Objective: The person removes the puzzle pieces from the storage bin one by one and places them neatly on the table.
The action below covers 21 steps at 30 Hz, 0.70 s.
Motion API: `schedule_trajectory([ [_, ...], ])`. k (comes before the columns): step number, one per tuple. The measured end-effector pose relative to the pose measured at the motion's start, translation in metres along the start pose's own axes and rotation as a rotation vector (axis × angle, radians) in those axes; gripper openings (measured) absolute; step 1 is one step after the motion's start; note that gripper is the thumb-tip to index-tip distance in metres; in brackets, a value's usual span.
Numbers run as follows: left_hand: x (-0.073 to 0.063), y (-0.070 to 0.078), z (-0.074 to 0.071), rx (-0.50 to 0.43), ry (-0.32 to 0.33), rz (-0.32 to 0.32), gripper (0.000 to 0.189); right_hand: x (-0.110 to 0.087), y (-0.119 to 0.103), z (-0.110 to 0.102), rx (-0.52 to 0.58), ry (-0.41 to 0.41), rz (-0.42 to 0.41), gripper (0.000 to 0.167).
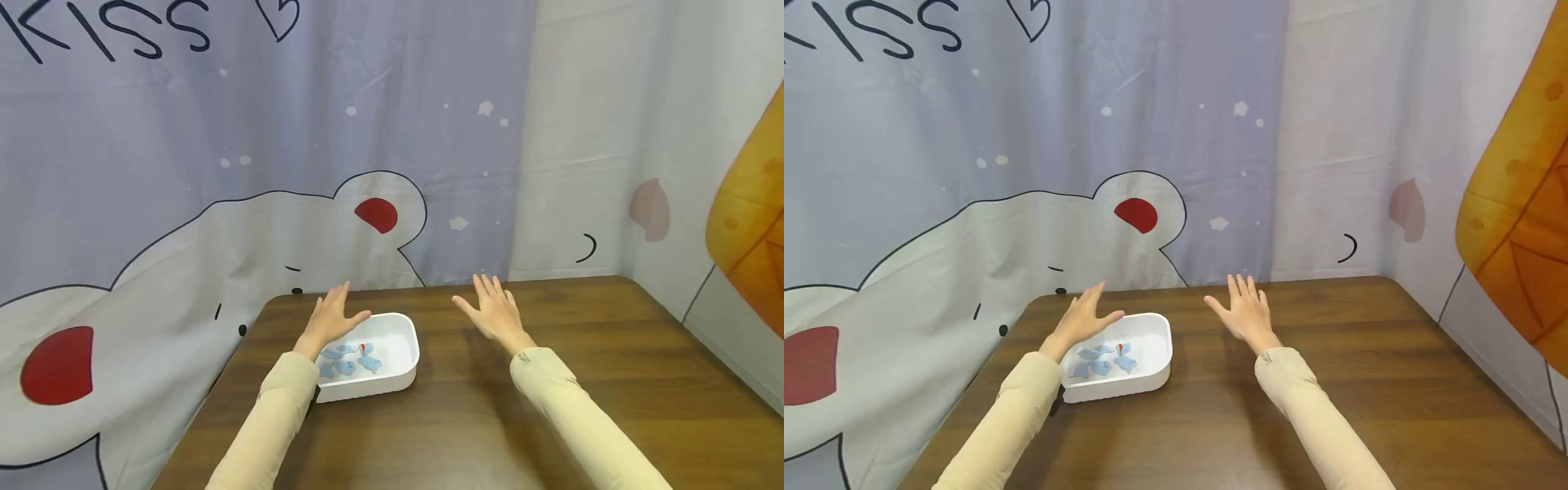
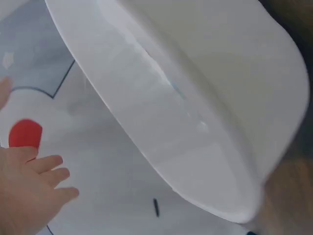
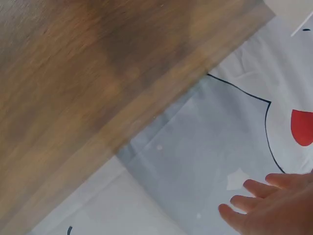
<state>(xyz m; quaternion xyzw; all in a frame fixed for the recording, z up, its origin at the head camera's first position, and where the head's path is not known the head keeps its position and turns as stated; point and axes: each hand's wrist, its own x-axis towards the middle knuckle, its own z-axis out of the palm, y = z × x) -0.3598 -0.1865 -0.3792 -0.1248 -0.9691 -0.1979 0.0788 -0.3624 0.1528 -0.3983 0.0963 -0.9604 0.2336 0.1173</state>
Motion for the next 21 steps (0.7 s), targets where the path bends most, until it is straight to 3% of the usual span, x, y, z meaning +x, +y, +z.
schedule_trajectory([
  [4, -0.010, -0.020, -0.003, -0.071, 0.031, -0.019, 0.075, 0.000, -0.007, 0.005, 0.100, 0.018, -0.028, 0.077],
  [10, -0.023, -0.048, -0.007, -0.184, 0.040, -0.109, 0.068, -0.001, -0.025, 0.012, 0.247, 0.028, -0.060, 0.066],
  [15, -0.037, -0.066, -0.005, -0.244, 0.049, -0.176, 0.066, -0.001, -0.043, 0.023, 0.279, 0.029, -0.107, 0.062],
  [21, -0.050, -0.080, 0.007, -0.254, 0.056, -0.195, 0.062, -0.002, -0.061, 0.036, 0.316, 0.045, -0.151, 0.057],
])
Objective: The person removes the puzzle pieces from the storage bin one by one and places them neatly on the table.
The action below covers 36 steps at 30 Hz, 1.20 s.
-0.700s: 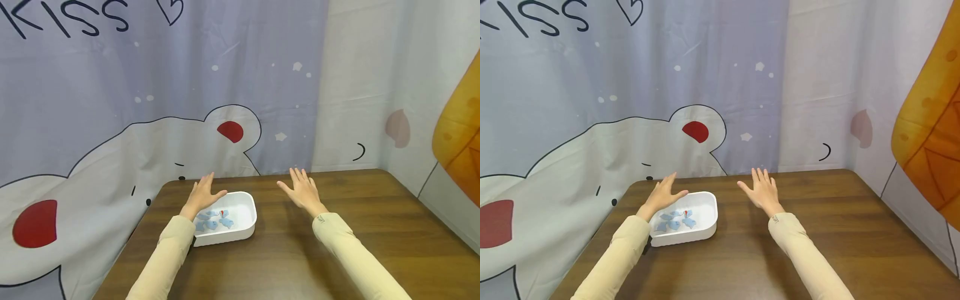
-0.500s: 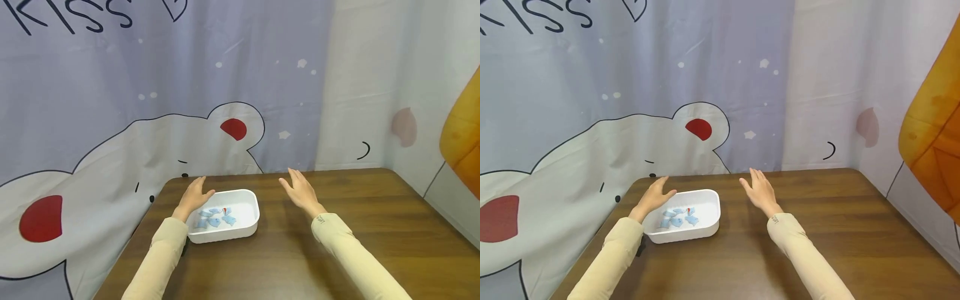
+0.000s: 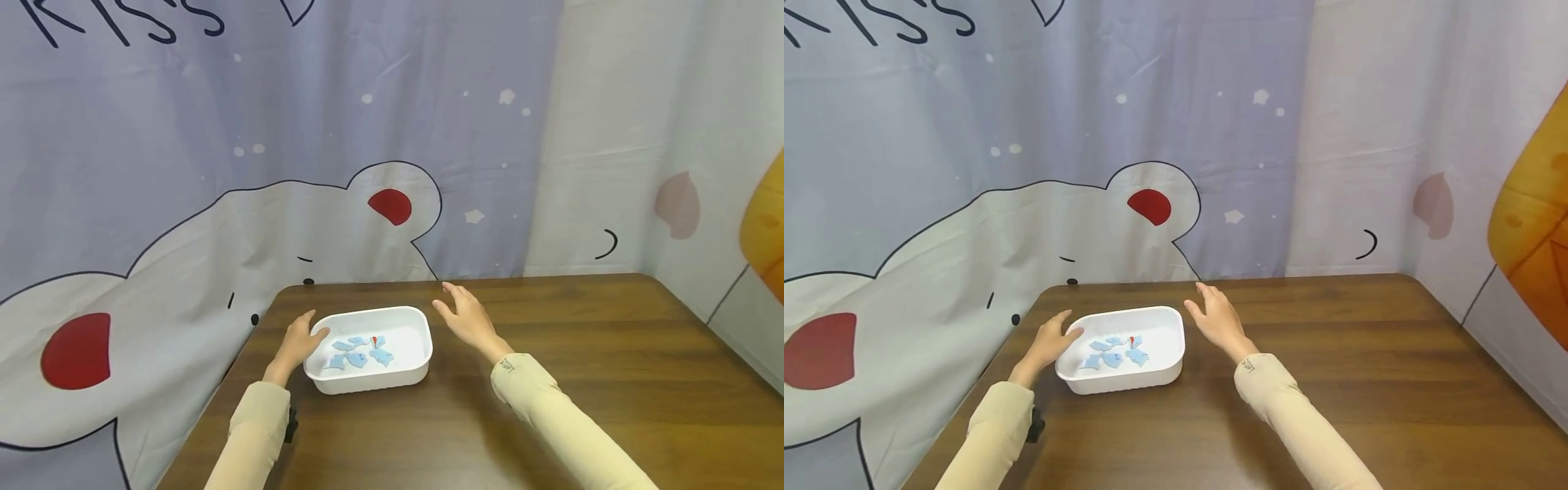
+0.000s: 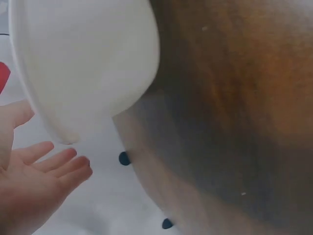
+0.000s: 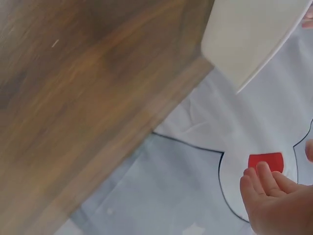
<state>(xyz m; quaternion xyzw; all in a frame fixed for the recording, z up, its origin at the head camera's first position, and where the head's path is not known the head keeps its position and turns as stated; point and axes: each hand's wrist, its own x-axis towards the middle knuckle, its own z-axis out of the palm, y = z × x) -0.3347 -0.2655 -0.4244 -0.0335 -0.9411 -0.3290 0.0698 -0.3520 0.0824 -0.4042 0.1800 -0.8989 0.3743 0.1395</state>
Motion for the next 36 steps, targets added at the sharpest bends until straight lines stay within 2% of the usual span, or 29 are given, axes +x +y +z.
schedule_trajectory([
  [5, -0.004, -0.007, 0.006, 0.003, 0.035, 0.025, 0.057, 0.000, -0.013, 0.018, 0.082, -0.037, -0.041, 0.055],
  [10, -0.011, -0.019, 0.019, -0.002, 0.071, 0.028, 0.052, -0.007, -0.024, 0.047, 0.126, -0.055, -0.069, 0.052],
  [14, -0.018, -0.029, 0.032, -0.035, 0.105, -0.001, 0.051, -0.013, -0.028, 0.071, 0.135, -0.082, -0.093, 0.049],
  [17, -0.020, -0.030, 0.037, -0.085, 0.150, -0.023, 0.054, -0.010, -0.031, 0.083, 0.132, -0.116, -0.116, 0.048],
  [21, -0.018, -0.026, 0.038, -0.140, 0.203, -0.032, 0.055, -0.003, -0.034, 0.091, 0.124, -0.146, -0.114, 0.045],
  [26, -0.014, -0.021, 0.039, -0.146, 0.233, -0.027, 0.054, 0.003, -0.036, 0.097, 0.103, -0.177, -0.091, 0.039],
  [36, -0.015, -0.019, 0.036, -0.150, 0.284, -0.033, 0.053, 0.007, -0.040, 0.109, 0.021, -0.381, 0.002, 0.044],
])
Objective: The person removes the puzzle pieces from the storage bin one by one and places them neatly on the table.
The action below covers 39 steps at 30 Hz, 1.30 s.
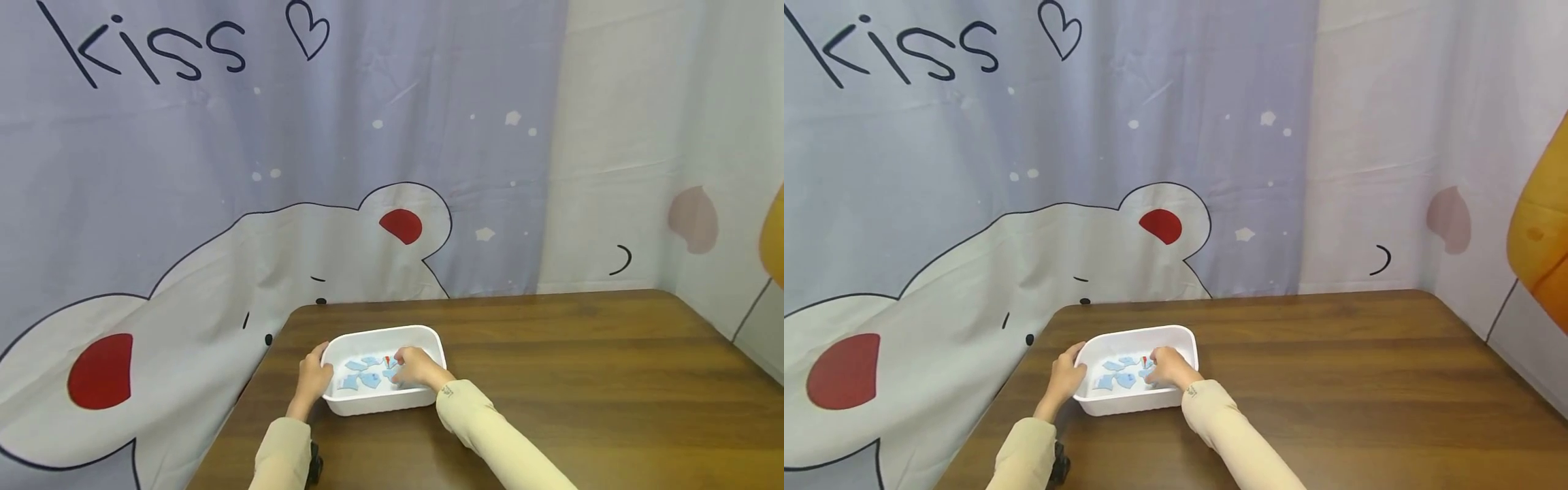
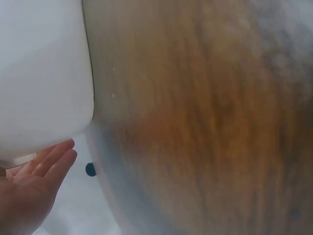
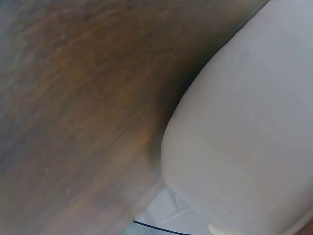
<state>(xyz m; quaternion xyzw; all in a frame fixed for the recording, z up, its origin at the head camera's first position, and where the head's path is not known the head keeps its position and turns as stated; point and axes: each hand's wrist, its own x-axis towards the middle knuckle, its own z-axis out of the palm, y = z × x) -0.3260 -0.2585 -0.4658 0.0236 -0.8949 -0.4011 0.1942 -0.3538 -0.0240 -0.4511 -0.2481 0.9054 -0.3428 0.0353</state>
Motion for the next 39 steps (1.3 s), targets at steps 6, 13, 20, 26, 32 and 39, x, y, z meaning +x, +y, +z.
schedule_trajectory([
  [6, -0.0005, -0.0018, 0.0010, 0.003, -0.018, -0.015, 0.053, 0.0032, 0.0028, 0.0034, -0.047, -0.046, 0.030, 0.045],
  [13, -0.0010, -0.0026, -0.0009, 0.011, -0.005, -0.014, 0.053, 0.0032, 0.0016, 0.0053, -0.052, -0.073, 0.057, 0.044],
  [20, -0.0006, -0.0024, -0.0013, 0.012, 0.004, -0.007, 0.052, 0.0024, -0.0001, 0.0026, -0.017, -0.089, 0.067, 0.035],
  [26, -0.0006, -0.0028, -0.0008, 0.005, -0.002, -0.013, 0.053, 0.0026, 0.0009, 0.0038, -0.009, -0.088, 0.072, 0.030],
  [32, -0.0008, -0.0042, -0.0012, 0.000, 0.002, -0.018, 0.053, 0.0048, 0.0010, 0.0055, -0.028, -0.086, 0.075, 0.029],
  [39, 0.0019, -0.0050, 0.0003, 0.005, -0.003, -0.030, 0.053, 0.0035, 0.0022, 0.0037, 0.018, -0.089, 0.042, 0.029],
])
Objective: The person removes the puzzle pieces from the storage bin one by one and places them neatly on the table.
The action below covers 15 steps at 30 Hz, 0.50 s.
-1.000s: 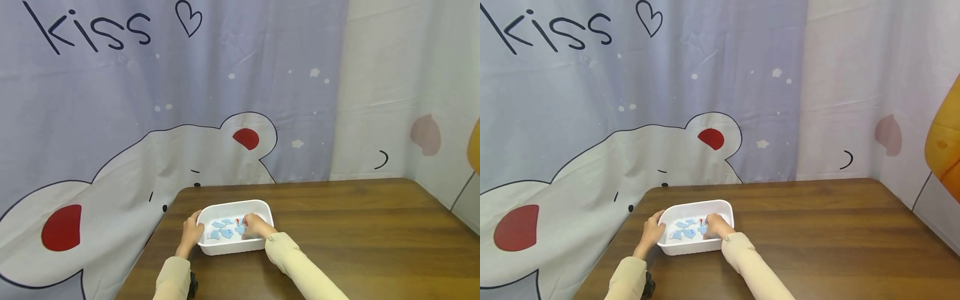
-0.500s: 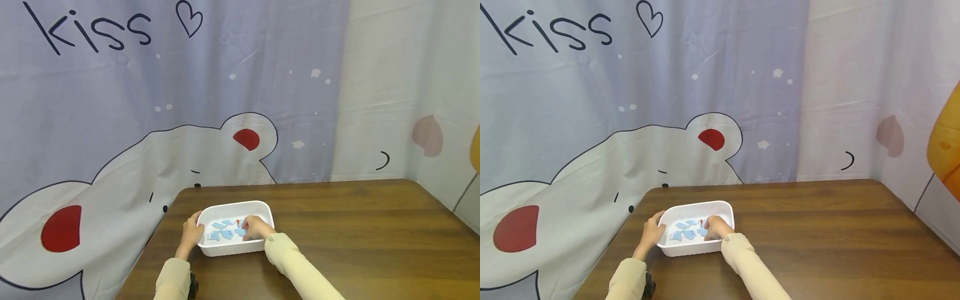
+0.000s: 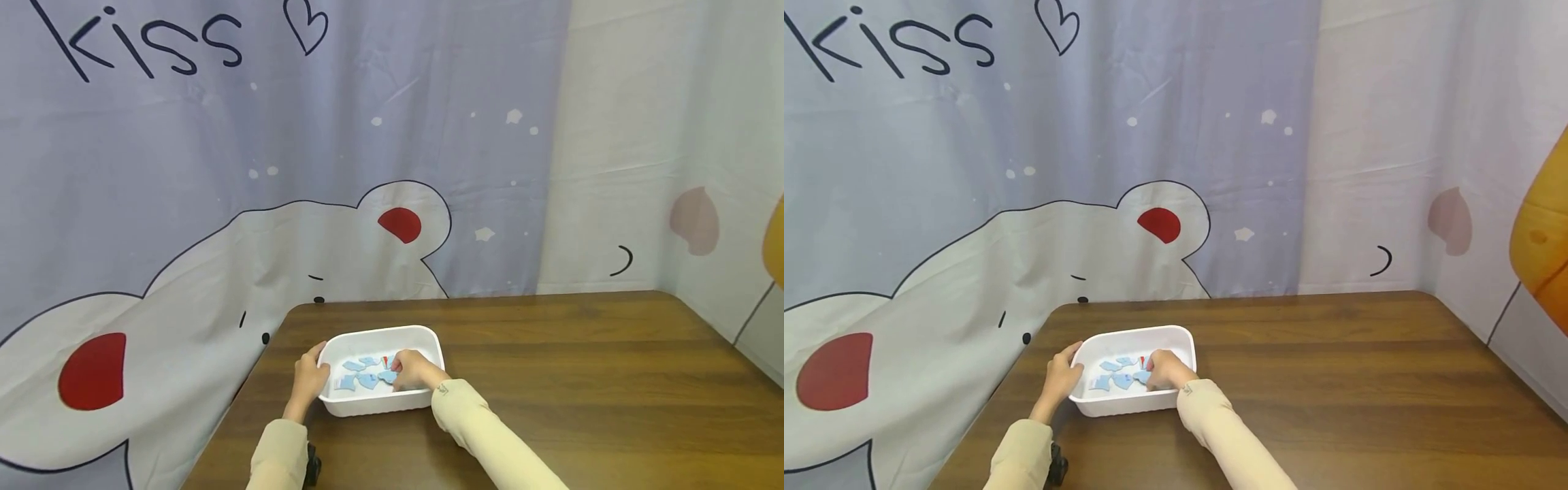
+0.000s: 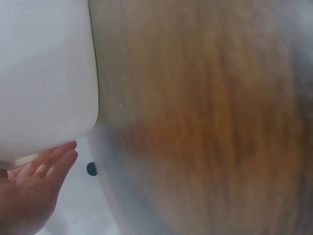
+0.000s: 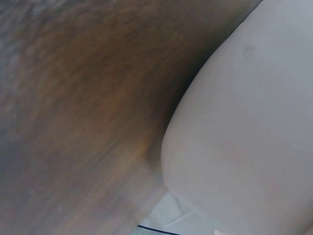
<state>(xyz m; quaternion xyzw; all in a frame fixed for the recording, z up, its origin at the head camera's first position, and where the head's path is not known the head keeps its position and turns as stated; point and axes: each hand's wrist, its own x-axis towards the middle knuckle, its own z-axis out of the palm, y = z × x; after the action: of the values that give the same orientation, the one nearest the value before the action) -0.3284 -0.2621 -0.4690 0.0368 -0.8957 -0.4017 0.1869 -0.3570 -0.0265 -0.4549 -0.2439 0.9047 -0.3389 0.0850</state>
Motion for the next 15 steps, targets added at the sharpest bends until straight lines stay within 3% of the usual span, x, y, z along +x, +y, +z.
schedule_trajectory([
  [9, 0.000, 0.001, -0.001, -0.008, 0.010, 0.003, 0.053, -0.002, 0.001, -0.007, 0.051, 0.036, -0.125, 0.029],
  [15, -0.001, 0.002, -0.001, -0.016, 0.009, -0.015, 0.054, -0.005, -0.003, -0.025, 0.077, 0.085, -0.183, 0.029],
])
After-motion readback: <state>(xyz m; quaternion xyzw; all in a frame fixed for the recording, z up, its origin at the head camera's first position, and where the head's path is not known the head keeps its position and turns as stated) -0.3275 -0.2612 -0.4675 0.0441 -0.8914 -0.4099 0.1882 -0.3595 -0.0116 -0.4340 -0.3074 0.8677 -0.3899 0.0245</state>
